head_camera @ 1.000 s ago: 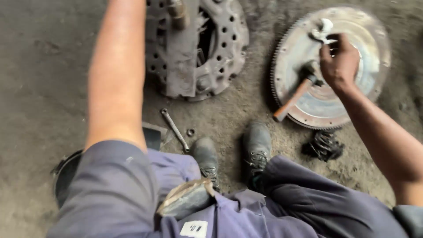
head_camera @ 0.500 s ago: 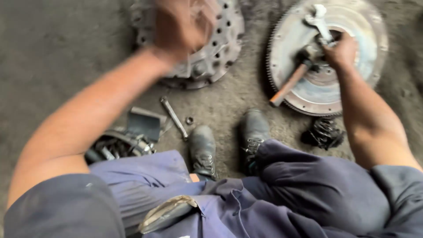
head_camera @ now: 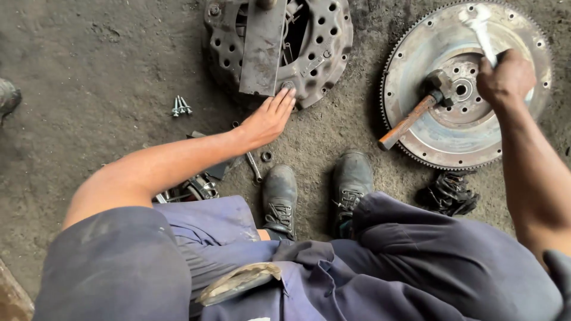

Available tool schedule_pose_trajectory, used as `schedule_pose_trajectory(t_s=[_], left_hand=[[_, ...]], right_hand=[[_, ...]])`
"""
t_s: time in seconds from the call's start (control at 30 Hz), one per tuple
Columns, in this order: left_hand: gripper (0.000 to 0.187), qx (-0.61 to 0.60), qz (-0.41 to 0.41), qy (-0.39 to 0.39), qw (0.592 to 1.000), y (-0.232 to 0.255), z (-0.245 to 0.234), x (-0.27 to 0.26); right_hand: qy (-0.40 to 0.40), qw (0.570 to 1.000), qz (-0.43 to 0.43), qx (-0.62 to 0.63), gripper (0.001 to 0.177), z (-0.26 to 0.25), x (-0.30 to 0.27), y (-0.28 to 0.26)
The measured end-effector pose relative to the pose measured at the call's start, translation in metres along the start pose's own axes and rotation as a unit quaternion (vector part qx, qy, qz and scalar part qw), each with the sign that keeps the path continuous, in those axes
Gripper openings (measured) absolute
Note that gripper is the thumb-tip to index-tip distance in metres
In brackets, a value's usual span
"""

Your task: The person uses a wrench and a hammer to loosen or tighten bolts on a clutch pressure plate and a flywheel on a concrete floor, moving the components and using a metal bar for leverage.

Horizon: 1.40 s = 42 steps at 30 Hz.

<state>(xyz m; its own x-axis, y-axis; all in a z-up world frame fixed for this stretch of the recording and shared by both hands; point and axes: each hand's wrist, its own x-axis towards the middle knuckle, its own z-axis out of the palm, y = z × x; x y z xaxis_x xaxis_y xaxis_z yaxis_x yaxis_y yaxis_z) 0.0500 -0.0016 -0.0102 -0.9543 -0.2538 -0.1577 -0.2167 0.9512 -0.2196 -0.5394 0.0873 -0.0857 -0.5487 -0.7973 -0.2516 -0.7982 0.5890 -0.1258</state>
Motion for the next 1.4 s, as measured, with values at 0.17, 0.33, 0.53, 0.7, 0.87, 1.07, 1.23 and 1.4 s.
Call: schedule_pose_trajectory(t_s=[0.17,0.33,0.53,0.7,0.87,1.07,1.23,1.4], left_hand=[[0.059,-0.218,-0.002,-0.254,0.942,0.005,-0.032,-0.006],[0.067,-0.031,-0.056,0.137,0.988,0.0,-0.047,0.007],[0.062,-0.192,0.061,-0.016,0.979,0.02,-0.024,-0.007],[0.024,-0.211,0.016,0.041,0.976,0.025,-0.023,-0.006],[0.026,-0.219,-0.008,0.072,0.973,0.019,-0.031,-0.001],[0.028,-0.205,-0.018,0.059,0.977,0.016,-0.033,0.004],[0.049,-0.232,-0.028,0.083,0.969,0.015,-0.039,0.015],[0.072,-0.229,-0.062,0.137,0.962,0.034,-0.019,0.057]], right_hand=[[-0.036,0.965,-0.006,0.26,0.027,-0.069,-0.068,-0.089],[-0.156,0.945,-0.187,0.217,0.034,-0.061,-0.109,-0.164],[-0.153,0.919,-0.355,0.074,0.034,-0.022,-0.138,-0.231],[-0.153,0.903,-0.397,0.062,0.029,-0.016,-0.134,-0.241],[-0.115,0.89,-0.439,0.055,0.03,-0.014,-0.129,-0.238],[-0.099,0.887,-0.441,0.096,0.028,-0.013,-0.132,-0.24],[-0.095,0.88,-0.459,0.08,0.027,-0.012,-0.127,-0.243],[-0.029,0.846,-0.513,0.142,0.025,0.014,-0.125,-0.246]])
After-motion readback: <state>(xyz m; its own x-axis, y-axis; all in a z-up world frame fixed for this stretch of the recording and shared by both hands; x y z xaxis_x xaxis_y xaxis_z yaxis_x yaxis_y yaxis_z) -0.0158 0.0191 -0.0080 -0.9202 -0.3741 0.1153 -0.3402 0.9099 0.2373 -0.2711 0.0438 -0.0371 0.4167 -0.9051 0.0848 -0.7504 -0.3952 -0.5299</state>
